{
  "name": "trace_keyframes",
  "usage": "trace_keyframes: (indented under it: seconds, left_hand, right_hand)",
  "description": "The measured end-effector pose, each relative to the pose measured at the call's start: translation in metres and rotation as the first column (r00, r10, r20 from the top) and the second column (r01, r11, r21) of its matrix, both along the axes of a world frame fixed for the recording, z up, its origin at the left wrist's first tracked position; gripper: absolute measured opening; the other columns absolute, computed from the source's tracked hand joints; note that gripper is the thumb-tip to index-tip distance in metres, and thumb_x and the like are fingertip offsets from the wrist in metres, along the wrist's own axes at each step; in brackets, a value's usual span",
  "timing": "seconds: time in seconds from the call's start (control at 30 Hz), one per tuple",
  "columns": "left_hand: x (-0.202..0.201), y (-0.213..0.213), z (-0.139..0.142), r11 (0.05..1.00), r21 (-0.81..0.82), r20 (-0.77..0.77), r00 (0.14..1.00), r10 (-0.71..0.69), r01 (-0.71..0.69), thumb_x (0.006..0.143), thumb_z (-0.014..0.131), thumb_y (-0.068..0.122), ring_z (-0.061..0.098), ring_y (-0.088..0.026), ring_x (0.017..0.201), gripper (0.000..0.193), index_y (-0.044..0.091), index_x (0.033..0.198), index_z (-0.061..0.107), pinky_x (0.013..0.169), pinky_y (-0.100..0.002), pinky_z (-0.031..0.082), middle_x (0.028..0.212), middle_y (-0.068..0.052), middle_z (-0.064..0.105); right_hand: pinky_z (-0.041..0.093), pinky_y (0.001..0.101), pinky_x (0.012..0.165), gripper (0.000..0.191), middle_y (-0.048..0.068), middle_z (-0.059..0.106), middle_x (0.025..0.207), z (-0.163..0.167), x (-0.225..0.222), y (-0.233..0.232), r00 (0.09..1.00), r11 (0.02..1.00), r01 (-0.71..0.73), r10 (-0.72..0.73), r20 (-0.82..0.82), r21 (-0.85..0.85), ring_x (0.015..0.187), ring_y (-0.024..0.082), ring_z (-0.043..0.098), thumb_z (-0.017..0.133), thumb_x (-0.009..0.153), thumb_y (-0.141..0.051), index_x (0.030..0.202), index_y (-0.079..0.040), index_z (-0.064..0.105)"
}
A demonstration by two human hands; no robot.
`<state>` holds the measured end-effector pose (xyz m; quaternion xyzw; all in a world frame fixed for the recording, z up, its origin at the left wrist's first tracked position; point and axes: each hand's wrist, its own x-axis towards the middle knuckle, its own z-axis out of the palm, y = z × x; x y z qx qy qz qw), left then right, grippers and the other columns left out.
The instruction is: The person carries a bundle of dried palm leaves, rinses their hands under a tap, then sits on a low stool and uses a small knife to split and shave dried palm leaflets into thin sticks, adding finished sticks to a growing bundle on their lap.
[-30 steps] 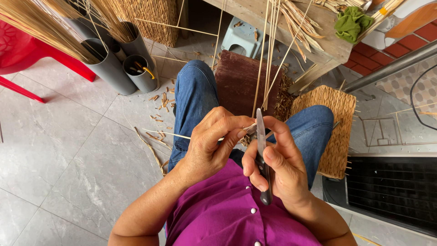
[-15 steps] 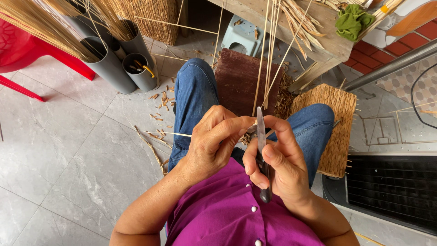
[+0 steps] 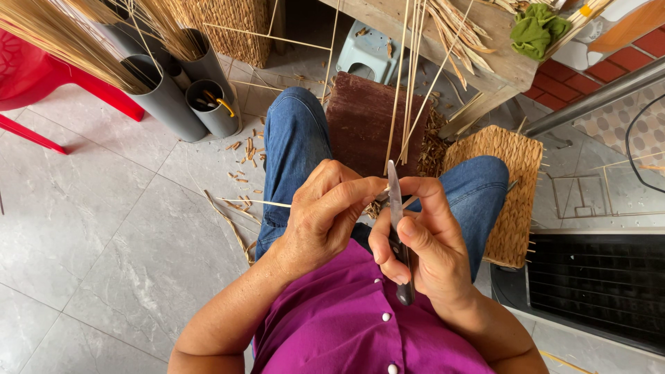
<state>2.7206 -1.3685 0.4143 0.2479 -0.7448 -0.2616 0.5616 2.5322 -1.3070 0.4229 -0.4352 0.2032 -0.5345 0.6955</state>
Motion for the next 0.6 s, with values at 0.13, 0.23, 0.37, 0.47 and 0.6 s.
trace_keyframes:
  seconds: [0.13,0.23,0.37,0.47,0.6]
  left_hand:
    - [-0.001,0.000,0.000,0.999,-0.037,0.013,1.000,-0.006,0.006,0.091,0.076,-0.003,0.062,-0.021,0.087,0.031,0.007,0.119,0.069,0.078,-0.034,0.051,0.096,-0.003,0.065]
    - [-0.001,0.000,0.001,1.000,-0.030,0.012,1.000,0.001,-0.001,0.090,0.078,-0.003,0.063,-0.021,0.086,0.030,0.008,0.117,0.070,0.077,-0.034,0.051,0.095,-0.003,0.066]
    - [0.000,0.000,0.005,1.000,-0.009,0.004,1.000,0.008,-0.007,0.091,0.079,-0.001,0.064,-0.022,0.086,0.027,0.007,0.115,0.070,0.077,-0.034,0.051,0.096,-0.003,0.067]
    - [0.000,0.001,0.008,0.999,0.013,0.006,1.000,0.029,-0.029,0.092,0.079,0.000,0.065,-0.022,0.086,0.023,0.007,0.113,0.070,0.077,-0.034,0.052,0.096,-0.004,0.068]
    - [0.007,0.000,0.012,1.000,0.001,0.052,0.999,0.016,-0.016,0.093,0.077,0.002,0.066,-0.024,0.087,0.022,0.006,0.113,0.069,0.077,-0.034,0.053,0.096,-0.007,0.069]
  right_hand:
    - [0.043,0.0244,0.049,0.033,0.023,0.063,0.090,-0.002,0.000,-0.001,1.000,1.000,0.011,-0.011,0.010,0.004,0.055,0.014,0.051,0.049,0.116,-0.019,0.147,-0.012,0.039]
    - [0.043,0.0241,0.049,0.035,0.024,0.065,0.091,-0.003,-0.001,-0.001,1.000,1.000,0.018,-0.018,-0.008,0.010,0.055,0.013,0.051,0.049,0.116,-0.020,0.148,-0.012,0.038]
    - [0.042,0.0229,0.048,0.038,0.024,0.066,0.091,-0.006,0.000,-0.005,1.000,0.999,0.014,-0.014,0.010,0.044,0.052,0.012,0.050,0.049,0.115,-0.020,0.151,-0.014,0.036]
    - [0.041,0.0228,0.047,0.040,0.025,0.066,0.091,-0.006,0.001,-0.008,1.000,0.997,-0.006,0.004,0.020,0.076,0.051,0.012,0.049,0.049,0.114,-0.019,0.152,-0.015,0.036]
    - [0.041,0.0240,0.046,0.039,0.026,0.066,0.092,-0.001,-0.002,-0.011,0.999,0.998,-0.033,0.032,0.019,0.059,0.052,0.013,0.049,0.049,0.115,-0.021,0.152,-0.015,0.039]
